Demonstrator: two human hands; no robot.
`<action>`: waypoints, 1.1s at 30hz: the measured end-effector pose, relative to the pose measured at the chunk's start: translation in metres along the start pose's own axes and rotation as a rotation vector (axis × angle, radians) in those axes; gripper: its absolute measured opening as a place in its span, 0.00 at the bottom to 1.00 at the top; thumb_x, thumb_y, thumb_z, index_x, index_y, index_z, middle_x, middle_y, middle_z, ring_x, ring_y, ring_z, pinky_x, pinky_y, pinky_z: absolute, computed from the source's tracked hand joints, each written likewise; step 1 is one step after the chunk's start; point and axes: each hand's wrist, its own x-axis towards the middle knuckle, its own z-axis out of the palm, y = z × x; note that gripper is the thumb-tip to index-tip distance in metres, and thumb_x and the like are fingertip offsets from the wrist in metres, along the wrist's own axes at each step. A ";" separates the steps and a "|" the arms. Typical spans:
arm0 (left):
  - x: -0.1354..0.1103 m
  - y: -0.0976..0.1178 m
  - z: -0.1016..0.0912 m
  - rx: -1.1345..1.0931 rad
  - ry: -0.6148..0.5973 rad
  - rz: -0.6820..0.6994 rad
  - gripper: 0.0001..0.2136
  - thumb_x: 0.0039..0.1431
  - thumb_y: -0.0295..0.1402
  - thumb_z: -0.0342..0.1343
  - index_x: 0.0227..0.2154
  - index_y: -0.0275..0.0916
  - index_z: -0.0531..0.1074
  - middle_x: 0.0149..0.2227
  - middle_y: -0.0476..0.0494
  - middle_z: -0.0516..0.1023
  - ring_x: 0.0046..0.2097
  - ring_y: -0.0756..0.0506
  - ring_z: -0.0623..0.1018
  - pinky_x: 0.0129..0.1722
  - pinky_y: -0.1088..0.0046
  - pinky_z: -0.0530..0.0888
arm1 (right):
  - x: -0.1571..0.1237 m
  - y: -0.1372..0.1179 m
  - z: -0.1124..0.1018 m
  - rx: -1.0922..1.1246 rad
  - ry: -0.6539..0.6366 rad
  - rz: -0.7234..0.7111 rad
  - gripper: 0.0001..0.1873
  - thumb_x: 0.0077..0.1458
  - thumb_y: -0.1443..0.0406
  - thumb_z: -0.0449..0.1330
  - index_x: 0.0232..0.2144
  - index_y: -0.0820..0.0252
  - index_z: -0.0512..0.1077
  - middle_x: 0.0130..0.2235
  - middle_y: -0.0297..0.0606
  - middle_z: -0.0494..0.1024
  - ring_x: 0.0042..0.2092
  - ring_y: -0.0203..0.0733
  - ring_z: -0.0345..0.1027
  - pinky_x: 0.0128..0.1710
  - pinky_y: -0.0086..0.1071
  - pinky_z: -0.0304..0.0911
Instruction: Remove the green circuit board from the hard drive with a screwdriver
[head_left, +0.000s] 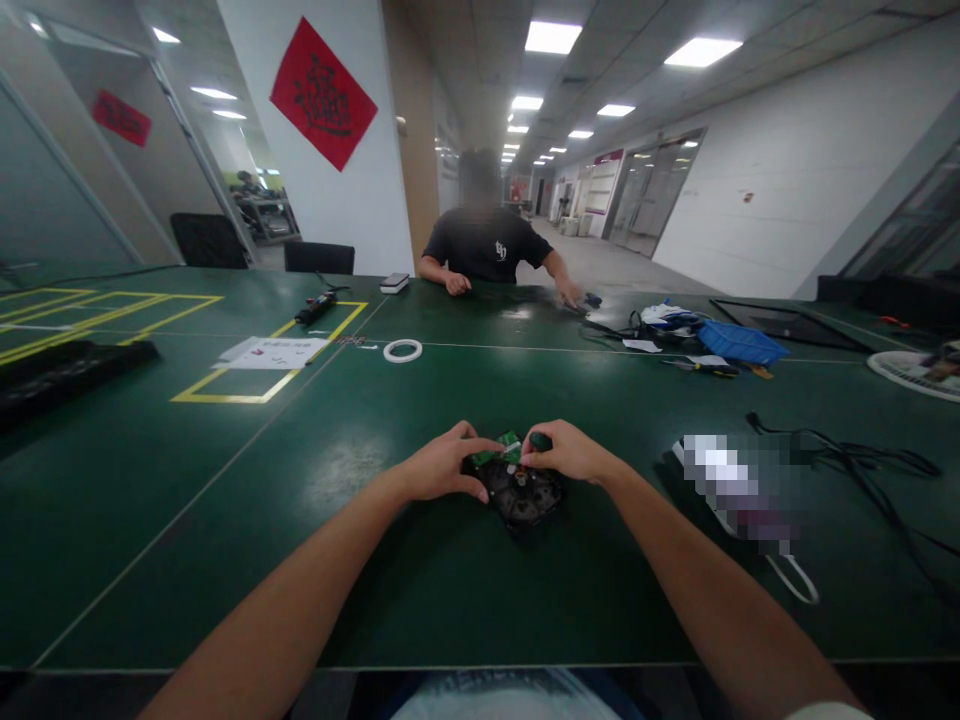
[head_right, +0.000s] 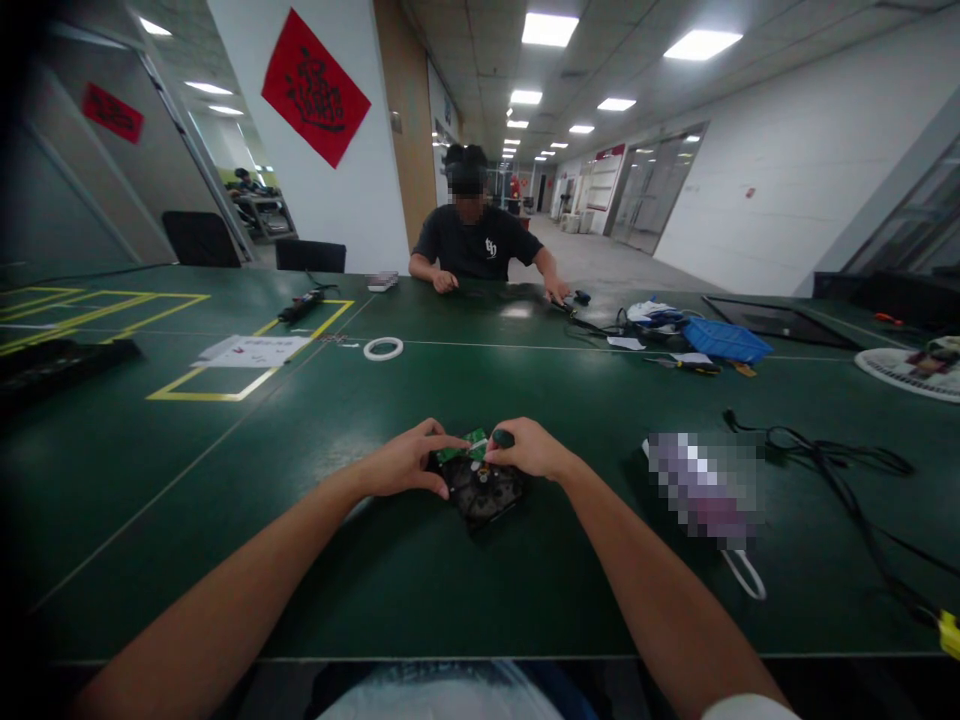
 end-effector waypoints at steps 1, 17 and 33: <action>0.000 0.000 0.000 -0.001 0.000 -0.001 0.38 0.47 0.55 0.69 0.62 0.56 0.67 0.50 0.45 0.63 0.43 0.44 0.73 0.48 0.64 0.72 | 0.000 0.000 0.000 0.001 0.001 -0.004 0.12 0.51 0.58 0.67 0.34 0.61 0.79 0.35 0.37 0.80 0.37 0.41 0.71 0.36 0.30 0.60; -0.001 -0.004 -0.003 -0.092 -0.034 0.001 0.37 0.49 0.52 0.69 0.62 0.55 0.67 0.51 0.45 0.64 0.38 0.48 0.73 0.43 0.67 0.74 | -0.001 0.000 -0.003 -0.004 -0.006 -0.066 0.10 0.52 0.60 0.67 0.34 0.59 0.80 0.37 0.37 0.81 0.39 0.42 0.73 0.39 0.32 0.61; 0.001 0.014 0.001 0.135 0.014 -0.065 0.36 0.52 0.54 0.66 0.63 0.56 0.64 0.50 0.44 0.66 0.47 0.40 0.75 0.48 0.64 0.71 | 0.004 0.000 -0.031 1.038 0.531 -0.164 0.16 0.57 0.53 0.59 0.29 0.59 0.75 0.27 0.36 0.71 0.30 0.38 0.64 0.31 0.33 0.60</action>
